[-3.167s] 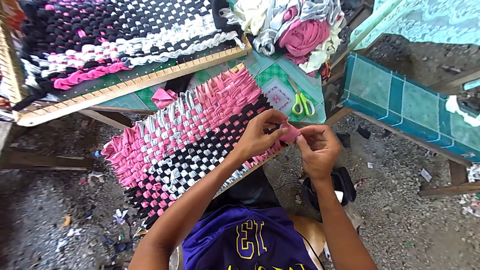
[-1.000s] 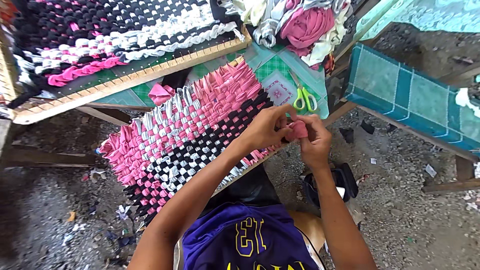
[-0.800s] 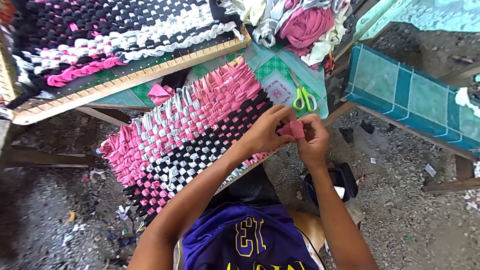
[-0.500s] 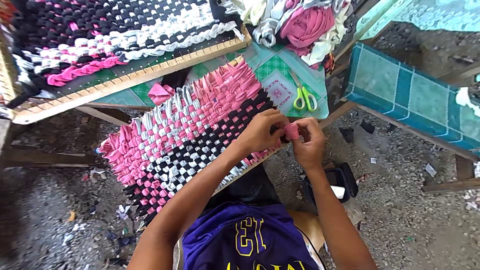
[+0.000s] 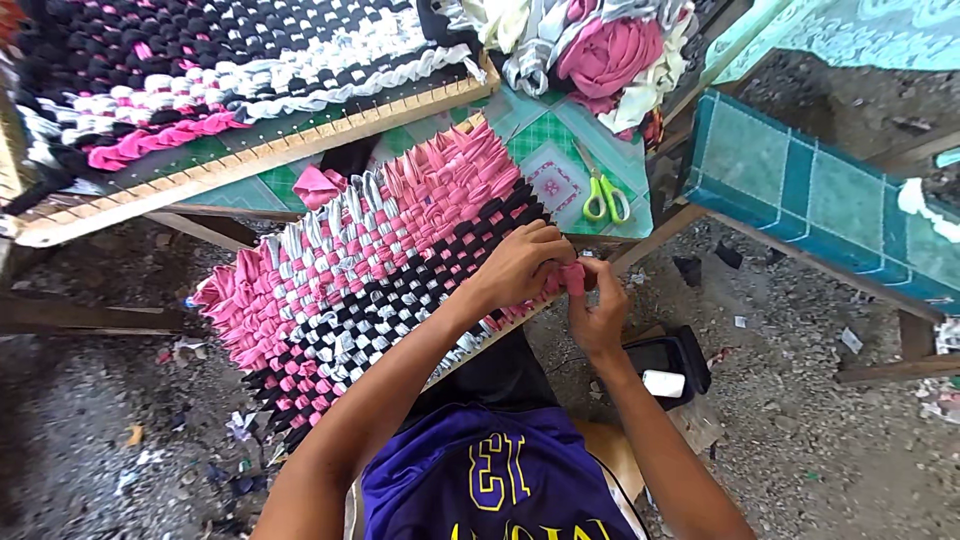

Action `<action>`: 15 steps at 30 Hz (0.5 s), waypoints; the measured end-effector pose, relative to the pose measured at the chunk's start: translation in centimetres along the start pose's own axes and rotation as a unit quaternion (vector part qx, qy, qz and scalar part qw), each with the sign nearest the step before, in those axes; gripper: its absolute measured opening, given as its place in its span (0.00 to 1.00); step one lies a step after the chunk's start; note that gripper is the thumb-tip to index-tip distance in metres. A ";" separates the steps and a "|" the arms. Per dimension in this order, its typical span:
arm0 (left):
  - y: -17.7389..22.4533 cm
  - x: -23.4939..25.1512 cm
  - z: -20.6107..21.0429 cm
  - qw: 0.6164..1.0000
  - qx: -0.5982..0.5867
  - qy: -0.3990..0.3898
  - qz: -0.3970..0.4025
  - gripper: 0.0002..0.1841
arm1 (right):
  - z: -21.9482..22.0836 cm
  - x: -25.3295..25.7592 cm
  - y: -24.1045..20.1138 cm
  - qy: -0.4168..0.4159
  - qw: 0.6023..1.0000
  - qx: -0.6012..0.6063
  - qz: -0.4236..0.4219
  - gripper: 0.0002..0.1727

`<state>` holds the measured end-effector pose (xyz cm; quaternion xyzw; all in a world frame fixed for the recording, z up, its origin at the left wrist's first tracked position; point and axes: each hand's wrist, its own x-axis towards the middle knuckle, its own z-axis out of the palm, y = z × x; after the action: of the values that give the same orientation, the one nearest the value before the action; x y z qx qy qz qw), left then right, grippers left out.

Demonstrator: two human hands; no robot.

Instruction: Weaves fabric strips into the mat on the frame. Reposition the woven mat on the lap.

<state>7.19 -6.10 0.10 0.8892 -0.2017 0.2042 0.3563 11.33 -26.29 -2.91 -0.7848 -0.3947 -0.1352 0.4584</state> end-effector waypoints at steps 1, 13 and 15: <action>0.0 0.0 0.0 1.000 -0.004 0.000 -0.001 0.12 | 0.1 -0.1 -0.3 0.005 1.000 0.012 0.019 0.17; -0.5 0.2 -0.2 0.999 -0.030 0.002 -0.011 0.10 | 1.3 -0.4 0.6 0.059 0.998 0.000 0.014 0.16; -0.5 -0.2 0.1 1.000 -0.023 -0.001 -0.005 0.09 | 1.2 -0.6 1.1 0.056 0.998 0.018 -0.018 0.16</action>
<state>7.33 -5.80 -0.31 0.8822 -0.2018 0.1967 0.3772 11.52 -25.92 -4.57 -0.7605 -0.3847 -0.1802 0.4911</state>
